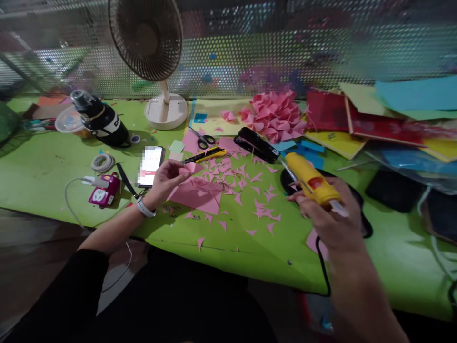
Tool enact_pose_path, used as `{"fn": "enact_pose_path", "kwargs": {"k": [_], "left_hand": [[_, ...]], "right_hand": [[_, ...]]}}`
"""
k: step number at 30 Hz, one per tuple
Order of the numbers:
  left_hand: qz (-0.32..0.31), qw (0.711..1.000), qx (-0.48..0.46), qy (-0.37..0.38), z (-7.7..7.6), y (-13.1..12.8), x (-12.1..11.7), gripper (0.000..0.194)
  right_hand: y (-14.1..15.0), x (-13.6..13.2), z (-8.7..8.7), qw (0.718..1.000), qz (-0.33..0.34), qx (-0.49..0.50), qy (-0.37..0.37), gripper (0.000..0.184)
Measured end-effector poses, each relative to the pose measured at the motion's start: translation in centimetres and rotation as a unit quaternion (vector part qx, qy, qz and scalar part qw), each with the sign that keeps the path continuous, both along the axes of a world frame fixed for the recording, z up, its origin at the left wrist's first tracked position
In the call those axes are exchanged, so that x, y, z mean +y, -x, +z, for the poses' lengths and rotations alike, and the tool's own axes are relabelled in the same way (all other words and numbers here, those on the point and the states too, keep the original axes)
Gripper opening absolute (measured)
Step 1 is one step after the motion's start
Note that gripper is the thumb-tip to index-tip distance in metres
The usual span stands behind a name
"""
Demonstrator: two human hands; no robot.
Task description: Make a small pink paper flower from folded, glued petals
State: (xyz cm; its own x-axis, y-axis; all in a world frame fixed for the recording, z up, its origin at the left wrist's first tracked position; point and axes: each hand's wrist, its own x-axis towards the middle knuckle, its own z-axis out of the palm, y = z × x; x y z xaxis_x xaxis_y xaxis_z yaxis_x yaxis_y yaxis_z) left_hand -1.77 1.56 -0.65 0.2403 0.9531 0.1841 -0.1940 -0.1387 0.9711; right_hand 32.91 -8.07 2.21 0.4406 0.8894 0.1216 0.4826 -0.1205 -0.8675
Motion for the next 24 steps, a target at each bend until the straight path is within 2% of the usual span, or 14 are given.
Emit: {"fn": "enact_pose_path", "kwargs": {"k": [3,6,8,11,15,24], "left_hand": [[0.005,1.0,0.001,-0.01,-0.1,-0.1,0.0,0.036],[0.001,1.0,0.004,-0.012,-0.1,0.0,0.0,0.036],[-0.005,1.0,0.012,-0.015,-0.1,0.1,0.0,0.036],[-0.011,0.999,0.028,-0.027,-0.1,0.2,0.1,0.035],[0.004,0.999,0.026,-0.043,-0.2,0.3,0.2,0.04],[0.017,0.997,0.043,-0.069,0.2,0.2,0.0,0.039]], "right_hand": [[2.6,0.5,1.3,0.994,0.083,0.066,0.027,0.036],[4.9,1.3,2.2,0.974,0.208,0.031,0.08,0.031],[6.5,2.0,2.8,0.953,0.292,-0.002,0.083,0.026],[8.8,2.9,3.3,0.93,0.365,-0.025,0.044,0.023],[10.6,3.5,3.0,0.915,0.401,-0.031,0.025,0.02],[11.0,3.8,2.7,0.918,0.392,-0.004,0.05,0.028]]}}
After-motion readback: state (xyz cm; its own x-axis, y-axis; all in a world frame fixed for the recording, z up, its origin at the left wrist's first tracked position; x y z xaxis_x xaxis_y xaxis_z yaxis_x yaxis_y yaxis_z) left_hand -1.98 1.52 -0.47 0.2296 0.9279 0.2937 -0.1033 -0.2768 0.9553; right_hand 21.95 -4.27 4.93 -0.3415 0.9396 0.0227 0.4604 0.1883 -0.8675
